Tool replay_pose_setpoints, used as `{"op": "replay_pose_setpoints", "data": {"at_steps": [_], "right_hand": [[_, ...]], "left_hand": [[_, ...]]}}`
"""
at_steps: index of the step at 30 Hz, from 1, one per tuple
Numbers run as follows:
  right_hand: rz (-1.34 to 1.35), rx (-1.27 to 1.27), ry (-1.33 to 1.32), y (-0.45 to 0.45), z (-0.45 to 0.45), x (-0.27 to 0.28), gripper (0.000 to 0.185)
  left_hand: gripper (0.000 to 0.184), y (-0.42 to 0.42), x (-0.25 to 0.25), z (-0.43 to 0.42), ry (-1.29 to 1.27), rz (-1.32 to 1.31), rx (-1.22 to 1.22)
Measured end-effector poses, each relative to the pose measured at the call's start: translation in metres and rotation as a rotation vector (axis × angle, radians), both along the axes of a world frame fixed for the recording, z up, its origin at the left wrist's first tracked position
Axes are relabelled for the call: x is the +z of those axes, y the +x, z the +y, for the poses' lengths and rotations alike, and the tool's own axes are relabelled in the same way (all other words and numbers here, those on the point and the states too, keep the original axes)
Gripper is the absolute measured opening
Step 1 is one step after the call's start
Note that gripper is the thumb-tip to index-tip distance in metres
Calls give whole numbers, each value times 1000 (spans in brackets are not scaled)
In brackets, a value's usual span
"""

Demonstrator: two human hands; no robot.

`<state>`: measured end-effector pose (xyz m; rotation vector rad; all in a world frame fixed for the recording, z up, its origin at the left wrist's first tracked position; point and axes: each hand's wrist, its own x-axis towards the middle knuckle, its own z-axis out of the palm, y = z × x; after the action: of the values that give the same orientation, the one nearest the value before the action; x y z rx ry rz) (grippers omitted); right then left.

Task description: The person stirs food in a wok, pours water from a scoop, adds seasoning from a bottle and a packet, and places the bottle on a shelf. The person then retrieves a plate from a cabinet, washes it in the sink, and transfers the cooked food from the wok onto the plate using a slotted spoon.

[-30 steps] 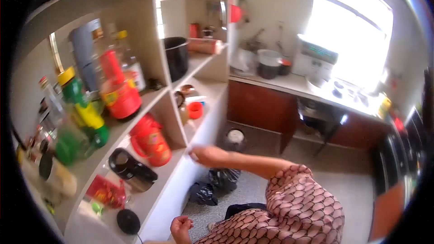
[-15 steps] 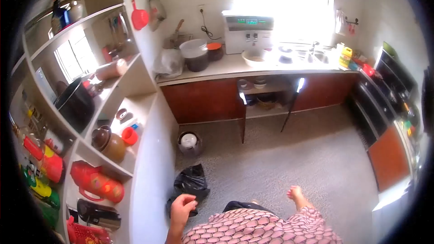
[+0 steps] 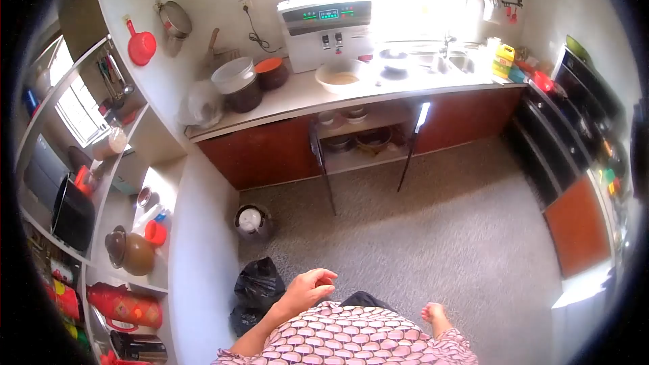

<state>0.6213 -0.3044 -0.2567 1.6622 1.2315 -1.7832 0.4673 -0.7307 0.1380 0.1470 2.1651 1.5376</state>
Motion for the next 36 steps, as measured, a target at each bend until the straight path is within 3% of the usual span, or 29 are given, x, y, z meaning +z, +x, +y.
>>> {"op": "replay_pose_setpoints", "data": {"at_steps": [5, 8, 13, 17, 22, 26, 31, 33, 35, 36], "right_hand": [[84, 163, 45, -99, -9, 27, 17], [209, 224, 69, -175, -8, 47, 31], [167, 323, 156, -286, -6, 73, 28], [219, 598, 232, -393, -1, 87, 26], [312, 713, 167, -513, -40, 115, 26], [253, 971, 50, -597, -71, 109, 26], [291, 1173, -102, -713, -95, 36, 21], [300, 1205, -131, -757, -105, 18, 20], [268, 1054, -278, -795, -111, -13, 21], [222, 1071, -277, -817, -120, 6, 19]], "left_hand": [[29, -76, -14, 17, 1, 59, -102], [29, -136, -21, 17, 12, 42, -105], [27, -249, -50, 11, 150, 105, -33], [27, -320, -47, 12, 107, 162, 26], [26, -367, -72, 25, 303, 15, 39], [26, -392, -90, 29, 271, -109, 130], [24, -441, -136, 47, 339, -267, 412], [23, -474, -140, 63, 347, -345, 518], [23, -511, -159, 84, 411, -287, 589], [23, -532, -161, 98, 415, -286, 610]]}}
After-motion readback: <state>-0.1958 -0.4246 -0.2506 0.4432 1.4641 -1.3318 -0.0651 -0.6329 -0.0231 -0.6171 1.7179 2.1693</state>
